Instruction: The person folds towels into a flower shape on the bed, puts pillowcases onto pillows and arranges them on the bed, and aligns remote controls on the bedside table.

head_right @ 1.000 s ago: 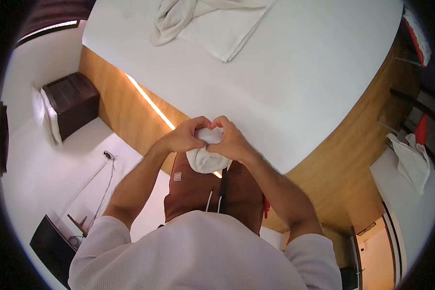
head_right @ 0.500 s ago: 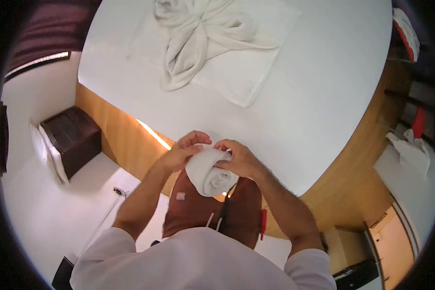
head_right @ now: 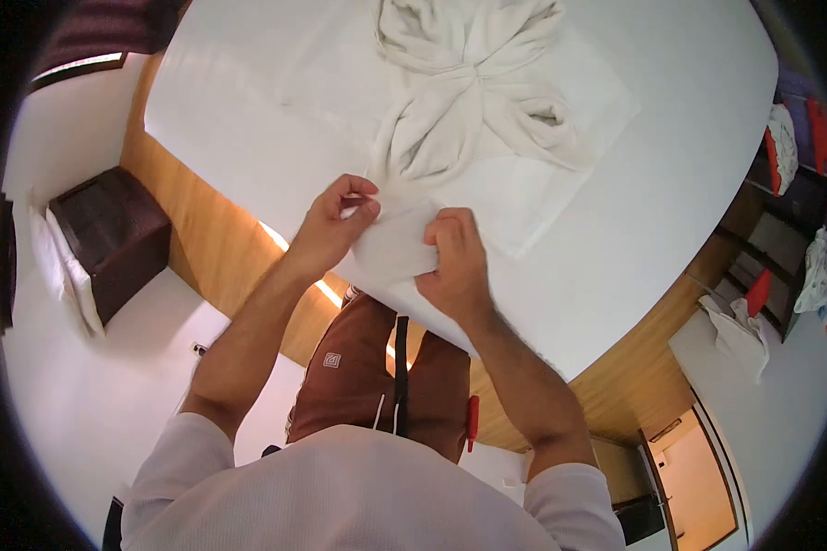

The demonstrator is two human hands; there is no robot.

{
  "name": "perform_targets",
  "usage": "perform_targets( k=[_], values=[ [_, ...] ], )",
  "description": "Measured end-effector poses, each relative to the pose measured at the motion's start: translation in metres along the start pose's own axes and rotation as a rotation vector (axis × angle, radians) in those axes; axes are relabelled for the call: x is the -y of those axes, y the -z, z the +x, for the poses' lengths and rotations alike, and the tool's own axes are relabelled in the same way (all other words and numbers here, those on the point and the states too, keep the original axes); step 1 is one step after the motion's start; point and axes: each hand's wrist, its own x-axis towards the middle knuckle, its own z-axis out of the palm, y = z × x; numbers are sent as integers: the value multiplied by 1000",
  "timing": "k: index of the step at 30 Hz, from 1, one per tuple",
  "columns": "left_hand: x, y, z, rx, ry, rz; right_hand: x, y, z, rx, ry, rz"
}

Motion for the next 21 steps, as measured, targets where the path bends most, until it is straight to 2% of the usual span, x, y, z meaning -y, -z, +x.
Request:
perform_targets(
  k=[3, 4, 6, 7, 9, 11, 14, 15, 18, 19, 21],
  values=[
    [-8, 6, 33, -26, 339, -440, 1, 17, 29, -30, 49, -27],
    [-15, 7, 38, 126, 416, -664, -1, 22, 40, -28, 73, -37],
    [-34, 9, 42, 430, 575, -1109, -16, 25, 60, -168, 171, -115],
    [-44, 7, 48, 349, 463, -1044, -24, 25, 70, -238, 220, -148],
    [-66, -2, 67, 185, 243, -901, -38, 26, 85, -391, 163, -269],
    [-83, -2, 95, 204, 16, -659, -58, 30, 100, -487, 131, -364],
    [-93, -6, 140, 170, -276, -361, -80, 34, 119, -376, -268, -239],
    [-97, -7, 155, 150, -370, -271, -97, 38, 124, -293, -294, -197],
    [-72, -20, 213, 48, -270, -145, -136, 39, 129, -61, -483, -44],
    [-73, -23, 216, 26, -300, -211, -137, 38, 130, -18, -553, 11],
    [-72, -21, 220, 45, -299, -210, -146, 28, 126, -126, -526, 295]
  ],
)
